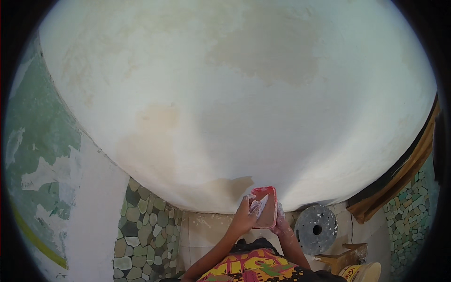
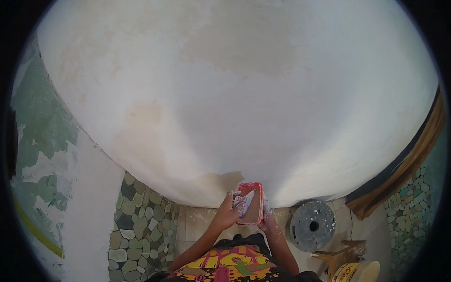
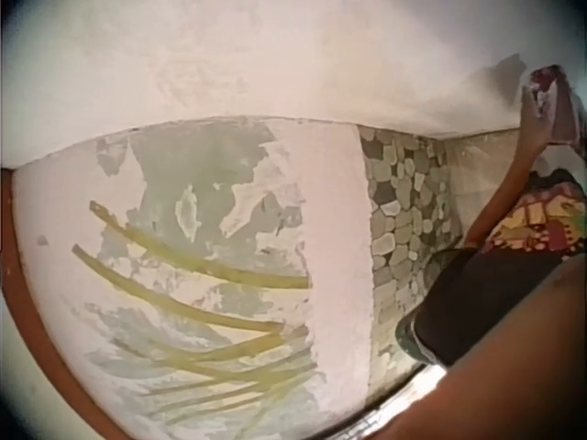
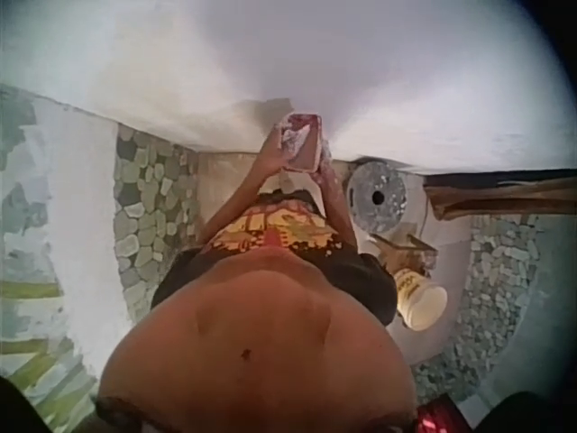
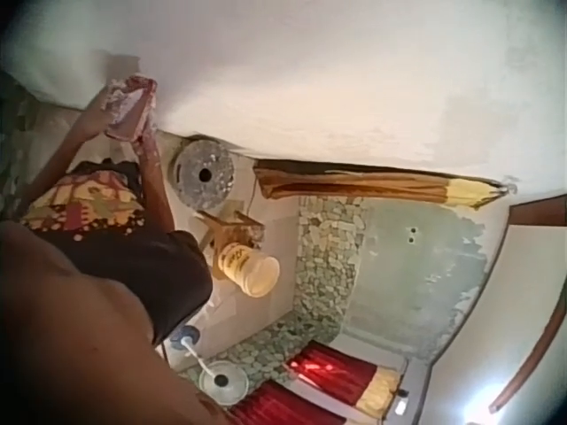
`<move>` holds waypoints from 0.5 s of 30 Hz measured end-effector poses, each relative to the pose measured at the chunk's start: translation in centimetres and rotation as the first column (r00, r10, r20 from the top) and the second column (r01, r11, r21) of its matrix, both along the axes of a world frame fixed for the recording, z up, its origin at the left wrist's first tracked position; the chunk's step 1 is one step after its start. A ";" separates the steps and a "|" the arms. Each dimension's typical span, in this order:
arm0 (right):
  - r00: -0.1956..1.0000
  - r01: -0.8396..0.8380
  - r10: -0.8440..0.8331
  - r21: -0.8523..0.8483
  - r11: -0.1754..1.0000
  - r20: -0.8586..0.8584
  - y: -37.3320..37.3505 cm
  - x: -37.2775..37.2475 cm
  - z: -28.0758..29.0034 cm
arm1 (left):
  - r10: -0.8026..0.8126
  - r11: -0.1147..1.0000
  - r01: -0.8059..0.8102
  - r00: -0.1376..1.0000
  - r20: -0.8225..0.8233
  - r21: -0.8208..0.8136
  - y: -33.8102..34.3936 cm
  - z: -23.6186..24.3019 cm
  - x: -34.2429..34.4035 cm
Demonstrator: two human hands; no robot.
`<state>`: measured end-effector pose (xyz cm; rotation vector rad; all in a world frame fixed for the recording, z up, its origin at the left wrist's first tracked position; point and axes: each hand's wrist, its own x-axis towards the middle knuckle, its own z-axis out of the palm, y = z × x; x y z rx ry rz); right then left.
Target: Applying white putty to a wall using a plastic spreader.
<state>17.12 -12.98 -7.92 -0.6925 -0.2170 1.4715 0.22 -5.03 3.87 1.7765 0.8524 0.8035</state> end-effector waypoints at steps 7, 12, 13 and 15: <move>0.998 -0.057 0.057 -0.029 0.998 0.015 2.7 -2.0 1.8 | 0.125 0.977 -0.140 0.987 0.097 0.163 -0.1 3.1 -2.7; 0.912 -0.074 0.109 -0.101 0.992 0.396 3.6 -3.4 3.3 | 0.298 0.920 -0.139 0.855 0.424 -0.367 0.9 -5.1 -3.2; 0.876 -0.075 0.122 -0.120 0.990 0.466 3.4 -3.6 3.6 | 0.325 0.845 -0.014 0.808 0.492 -0.534 0.7 -7.3 -3.1; 0.787 -0.071 0.153 -0.159 0.985 0.598 2.8 -3.7 4.0 | 0.367 0.671 0.261 0.697 0.616 -0.694 -0.3 -10.9 -3.3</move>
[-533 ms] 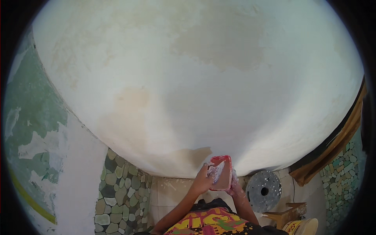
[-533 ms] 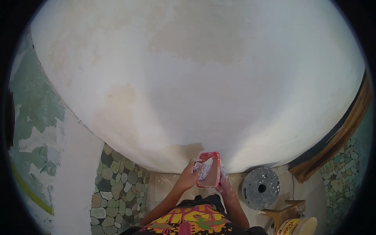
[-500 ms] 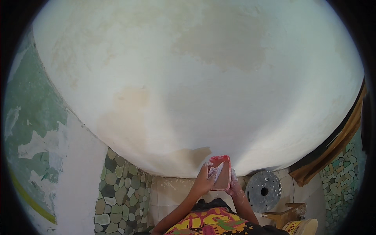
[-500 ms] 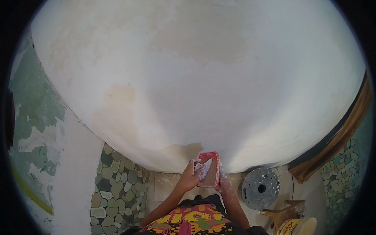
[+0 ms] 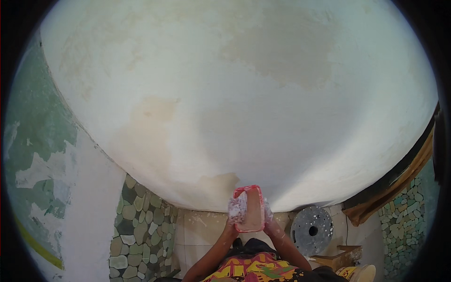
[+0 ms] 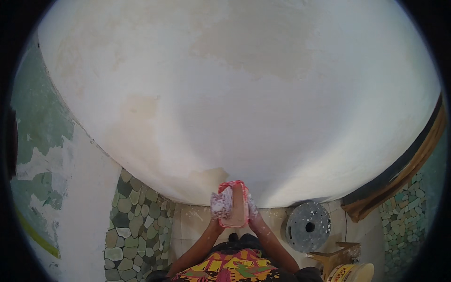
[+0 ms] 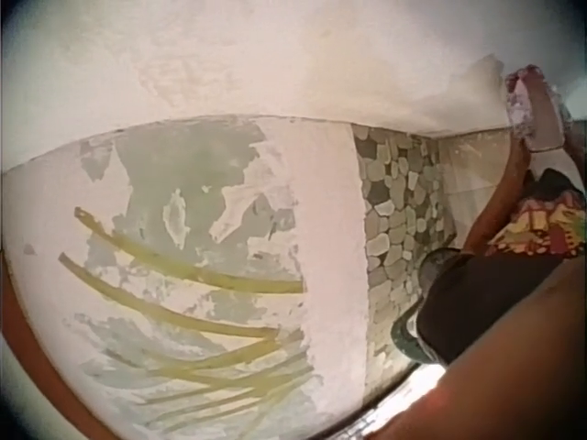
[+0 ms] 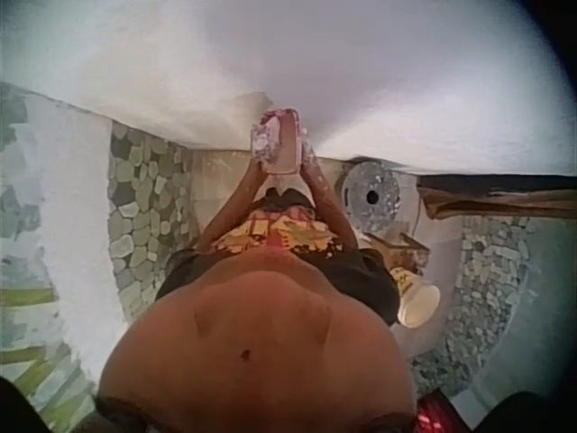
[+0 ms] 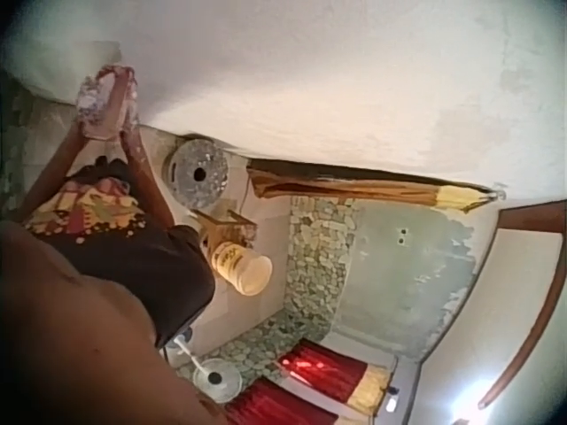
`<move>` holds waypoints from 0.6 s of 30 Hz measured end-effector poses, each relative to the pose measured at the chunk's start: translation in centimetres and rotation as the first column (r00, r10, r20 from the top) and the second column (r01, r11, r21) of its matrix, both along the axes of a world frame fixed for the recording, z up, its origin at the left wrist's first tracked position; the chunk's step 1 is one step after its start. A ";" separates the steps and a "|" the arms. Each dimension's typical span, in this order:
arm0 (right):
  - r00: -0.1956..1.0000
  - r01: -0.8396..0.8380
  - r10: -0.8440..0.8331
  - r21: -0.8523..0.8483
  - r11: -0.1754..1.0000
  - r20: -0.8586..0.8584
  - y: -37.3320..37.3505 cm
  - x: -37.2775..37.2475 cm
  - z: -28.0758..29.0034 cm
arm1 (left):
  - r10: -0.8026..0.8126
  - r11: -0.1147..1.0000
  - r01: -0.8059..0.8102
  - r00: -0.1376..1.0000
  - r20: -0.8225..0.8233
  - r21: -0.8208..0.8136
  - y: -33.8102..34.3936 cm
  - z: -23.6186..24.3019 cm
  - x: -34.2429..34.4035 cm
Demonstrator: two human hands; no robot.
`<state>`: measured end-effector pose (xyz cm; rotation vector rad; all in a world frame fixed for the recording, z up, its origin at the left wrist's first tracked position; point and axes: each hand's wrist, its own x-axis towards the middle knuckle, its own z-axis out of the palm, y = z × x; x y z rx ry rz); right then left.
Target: Applying white putty to a wall using a plastic spreader.
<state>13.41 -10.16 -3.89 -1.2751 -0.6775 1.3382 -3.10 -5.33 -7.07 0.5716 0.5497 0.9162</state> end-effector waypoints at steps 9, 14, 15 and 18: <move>0.588 -0.059 -0.244 0.342 0.938 0.771 -2.0 1.1 5.8 | -0.168 0.925 0.271 0.920 0.354 -0.266 -1.8 -1.9 -1.5; 0.511 -0.133 -0.269 0.384 0.914 0.816 -3.3 1.4 10.5 | -0.240 0.834 0.447 0.821 0.519 -0.323 -1.8 -0.2 -2.0; 0.411 -0.206 -0.402 0.513 0.833 0.818 -3.6 1.6 11.0 | -0.237 0.833 0.448 0.820 0.521 -0.326 -1.9 0.7 -1.8; 0.170 -0.633 -0.229 0.284 0.720 0.959 -3.6 1.0 17.9 | -0.305 0.905 0.367 0.913 0.272 -0.215 -2.3 2.6 -1.5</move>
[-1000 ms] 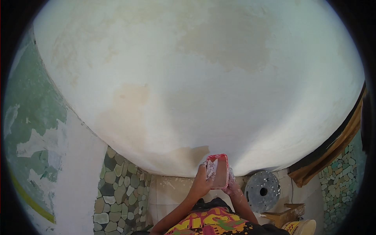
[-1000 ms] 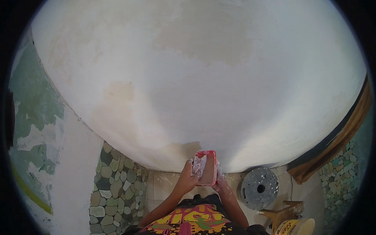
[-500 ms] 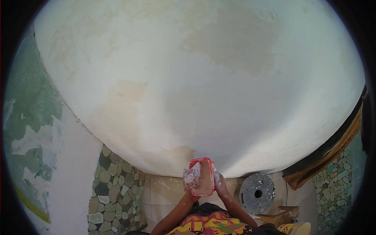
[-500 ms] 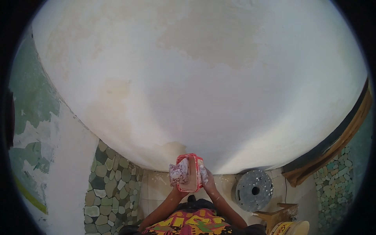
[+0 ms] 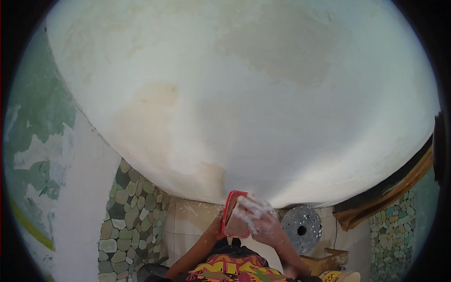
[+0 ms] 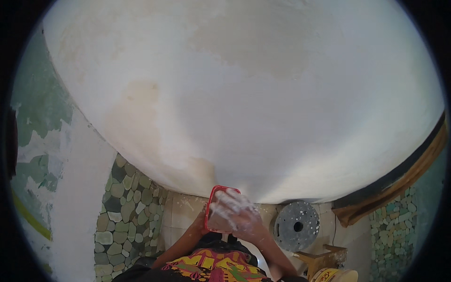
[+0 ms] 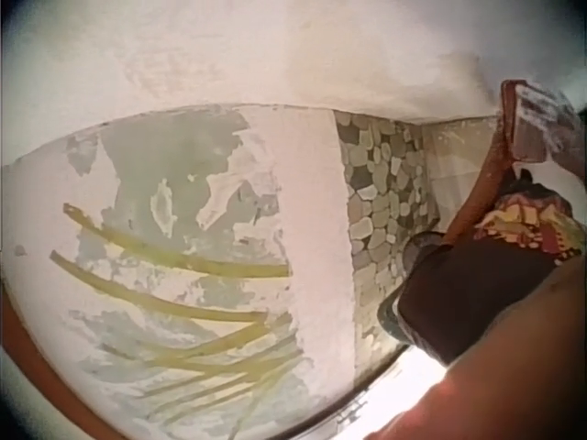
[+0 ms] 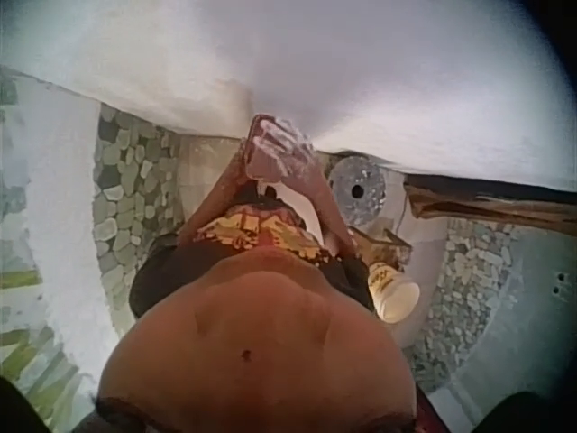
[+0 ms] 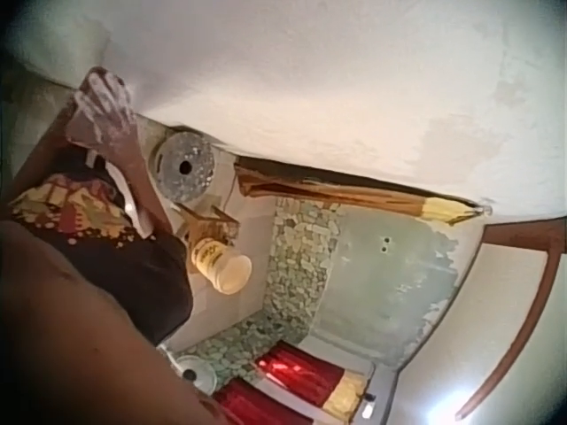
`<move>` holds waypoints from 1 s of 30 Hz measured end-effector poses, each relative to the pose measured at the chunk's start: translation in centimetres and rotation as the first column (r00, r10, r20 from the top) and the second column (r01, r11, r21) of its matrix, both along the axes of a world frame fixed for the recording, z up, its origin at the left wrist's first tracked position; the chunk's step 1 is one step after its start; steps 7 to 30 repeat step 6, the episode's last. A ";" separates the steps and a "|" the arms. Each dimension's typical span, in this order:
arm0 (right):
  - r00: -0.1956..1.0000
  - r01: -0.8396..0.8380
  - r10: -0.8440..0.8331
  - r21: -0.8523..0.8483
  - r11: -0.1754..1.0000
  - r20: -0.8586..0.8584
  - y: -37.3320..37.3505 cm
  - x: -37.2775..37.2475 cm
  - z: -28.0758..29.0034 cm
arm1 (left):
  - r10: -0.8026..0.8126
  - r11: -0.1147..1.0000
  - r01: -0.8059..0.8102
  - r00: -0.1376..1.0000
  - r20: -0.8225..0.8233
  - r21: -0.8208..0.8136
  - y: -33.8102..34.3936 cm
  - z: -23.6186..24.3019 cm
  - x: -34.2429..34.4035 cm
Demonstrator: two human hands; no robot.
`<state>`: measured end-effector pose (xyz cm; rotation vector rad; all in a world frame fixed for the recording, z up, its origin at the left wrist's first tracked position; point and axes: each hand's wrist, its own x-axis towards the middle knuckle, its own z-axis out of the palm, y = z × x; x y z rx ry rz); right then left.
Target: Applying white putty to a wall using a plastic spreader.
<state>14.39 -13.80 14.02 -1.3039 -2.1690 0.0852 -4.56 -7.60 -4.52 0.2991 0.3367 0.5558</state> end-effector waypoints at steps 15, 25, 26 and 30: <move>0.978 -0.101 0.097 0.009 0.995 0.186 0.7 -0.9 -3.2 | -0.084 0.993 0.093 0.989 0.119 -0.068 2.3 -0.9 0.2; 0.978 -0.101 0.097 0.009 0.995 0.186 0.7 -0.9 -3.2 | -0.084 0.993 0.093 0.989 0.119 -0.068 2.3 -0.9 0.2; 0.978 -0.101 0.097 0.009 0.995 0.186 0.7 -0.9 -3.2 | -0.084 0.993 0.093 0.989 0.119 -0.068 2.3 -0.9 0.2; 0.978 -0.101 0.097 0.009 0.995 0.186 0.7 -0.9 -3.2 | -0.084 0.993 0.093 0.989 0.119 -0.068 2.3 -0.9 0.2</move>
